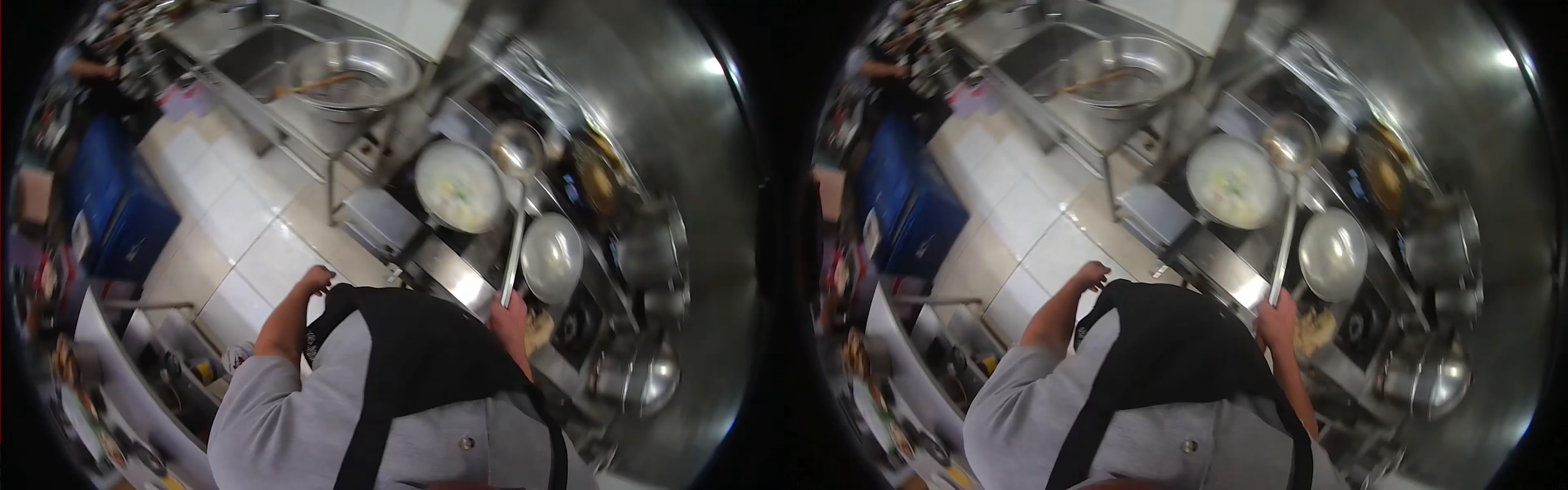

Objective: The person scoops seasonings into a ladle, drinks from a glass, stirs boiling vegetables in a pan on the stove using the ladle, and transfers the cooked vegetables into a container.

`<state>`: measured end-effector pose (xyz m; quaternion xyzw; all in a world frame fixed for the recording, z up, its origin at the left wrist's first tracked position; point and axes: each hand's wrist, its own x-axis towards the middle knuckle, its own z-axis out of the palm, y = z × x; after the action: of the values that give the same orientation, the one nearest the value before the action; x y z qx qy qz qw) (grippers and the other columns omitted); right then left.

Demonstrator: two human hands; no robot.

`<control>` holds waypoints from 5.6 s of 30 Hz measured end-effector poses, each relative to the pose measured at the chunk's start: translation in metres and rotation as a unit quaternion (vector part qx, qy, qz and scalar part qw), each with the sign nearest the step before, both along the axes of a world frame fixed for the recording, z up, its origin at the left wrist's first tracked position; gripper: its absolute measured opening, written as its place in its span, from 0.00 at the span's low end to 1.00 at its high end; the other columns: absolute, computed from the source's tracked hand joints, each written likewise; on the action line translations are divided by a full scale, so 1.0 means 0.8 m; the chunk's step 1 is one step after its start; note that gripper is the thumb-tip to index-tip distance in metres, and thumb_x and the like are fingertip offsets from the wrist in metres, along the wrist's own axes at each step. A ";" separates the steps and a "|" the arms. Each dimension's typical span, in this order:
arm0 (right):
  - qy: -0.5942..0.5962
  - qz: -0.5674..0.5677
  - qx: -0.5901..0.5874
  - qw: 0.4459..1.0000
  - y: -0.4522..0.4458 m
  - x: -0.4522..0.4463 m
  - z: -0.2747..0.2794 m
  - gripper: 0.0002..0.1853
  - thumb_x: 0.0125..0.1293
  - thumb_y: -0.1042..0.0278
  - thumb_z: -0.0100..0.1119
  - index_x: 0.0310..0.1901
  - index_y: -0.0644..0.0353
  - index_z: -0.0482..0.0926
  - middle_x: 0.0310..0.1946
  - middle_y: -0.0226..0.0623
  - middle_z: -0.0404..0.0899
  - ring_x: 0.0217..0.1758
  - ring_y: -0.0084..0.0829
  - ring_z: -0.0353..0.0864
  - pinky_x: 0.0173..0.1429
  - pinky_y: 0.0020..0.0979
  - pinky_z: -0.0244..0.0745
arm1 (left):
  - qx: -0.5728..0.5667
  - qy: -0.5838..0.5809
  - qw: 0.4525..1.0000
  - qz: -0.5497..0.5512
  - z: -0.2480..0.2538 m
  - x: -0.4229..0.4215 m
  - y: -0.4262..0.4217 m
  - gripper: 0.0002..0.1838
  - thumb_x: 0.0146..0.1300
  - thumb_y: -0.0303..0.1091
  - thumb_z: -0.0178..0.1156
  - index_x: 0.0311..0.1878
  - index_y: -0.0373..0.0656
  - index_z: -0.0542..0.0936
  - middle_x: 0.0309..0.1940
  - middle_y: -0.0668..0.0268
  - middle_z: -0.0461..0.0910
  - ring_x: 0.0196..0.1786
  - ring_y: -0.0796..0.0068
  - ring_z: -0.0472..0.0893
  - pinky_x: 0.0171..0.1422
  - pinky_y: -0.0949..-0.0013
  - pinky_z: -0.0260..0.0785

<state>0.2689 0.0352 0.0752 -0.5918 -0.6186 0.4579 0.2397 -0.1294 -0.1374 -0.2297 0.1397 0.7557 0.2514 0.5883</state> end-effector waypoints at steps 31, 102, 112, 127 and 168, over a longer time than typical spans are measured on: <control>-0.112 0.010 -0.067 0.991 -0.024 0.005 0.026 0.07 0.60 0.76 0.55 0.40 0.63 0.72 0.20 0.25 0.69 0.17 0.19 0.69 0.21 0.25 0.68 | 0.196 0.133 0.971 -0.039 0.012 0.116 0.178 0.31 0.55 0.37 0.57 0.61 0.28 0.74 0.57 0.41 0.77 0.62 0.45 0.76 0.69 0.56 0.67; -0.258 0.158 0.065 0.951 0.015 0.029 -0.062 0.14 0.58 0.66 0.57 0.43 0.63 0.71 0.31 0.59 0.80 0.40 0.61 0.80 0.46 0.56 0.73 | 0.063 0.023 0.997 -0.023 -0.032 -0.005 -0.119 0.21 0.62 0.42 0.65 0.43 0.27 0.81 0.34 0.54 0.85 0.35 0.68 0.83 0.39 0.65 0.75; -0.282 0.120 0.070 0.949 0.054 0.020 -0.066 0.15 0.57 0.67 0.56 0.46 0.63 0.74 0.38 0.56 0.82 0.44 0.57 0.82 0.50 0.52 0.75 | 0.132 0.088 0.977 -0.140 0.035 -0.003 -0.097 0.22 0.61 0.40 0.63 0.47 0.27 0.82 0.43 0.49 0.85 0.45 0.63 0.84 0.50 0.63 0.75; -0.279 0.114 0.149 0.942 0.118 0.016 -0.046 0.13 0.55 0.69 0.58 0.41 0.65 0.72 0.34 0.59 0.80 0.42 0.61 0.80 0.49 0.55 0.73 | 0.224 -0.337 0.914 0.028 0.272 0.093 0.159 0.20 0.73 0.47 0.52 0.56 0.40 0.75 0.42 0.58 0.82 0.36 0.68 0.82 0.40 0.65 0.75; 0.097 0.487 -0.144 0.856 -0.039 -0.070 0.037 0.11 0.56 0.83 0.53 0.42 0.65 0.71 0.21 0.30 0.68 0.15 0.23 0.70 0.19 0.26 0.65 | 0.356 -0.280 0.808 0.377 0.443 0.314 -0.263 0.11 0.66 0.30 0.61 0.33 0.46 0.67 0.18 0.75 0.65 0.14 0.90 0.63 0.14 0.79 0.57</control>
<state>0.2128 0.0043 0.1045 -0.1958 -0.7286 0.6550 -0.0432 0.1217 -0.3477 0.1245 -0.0327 0.4094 0.7330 0.5423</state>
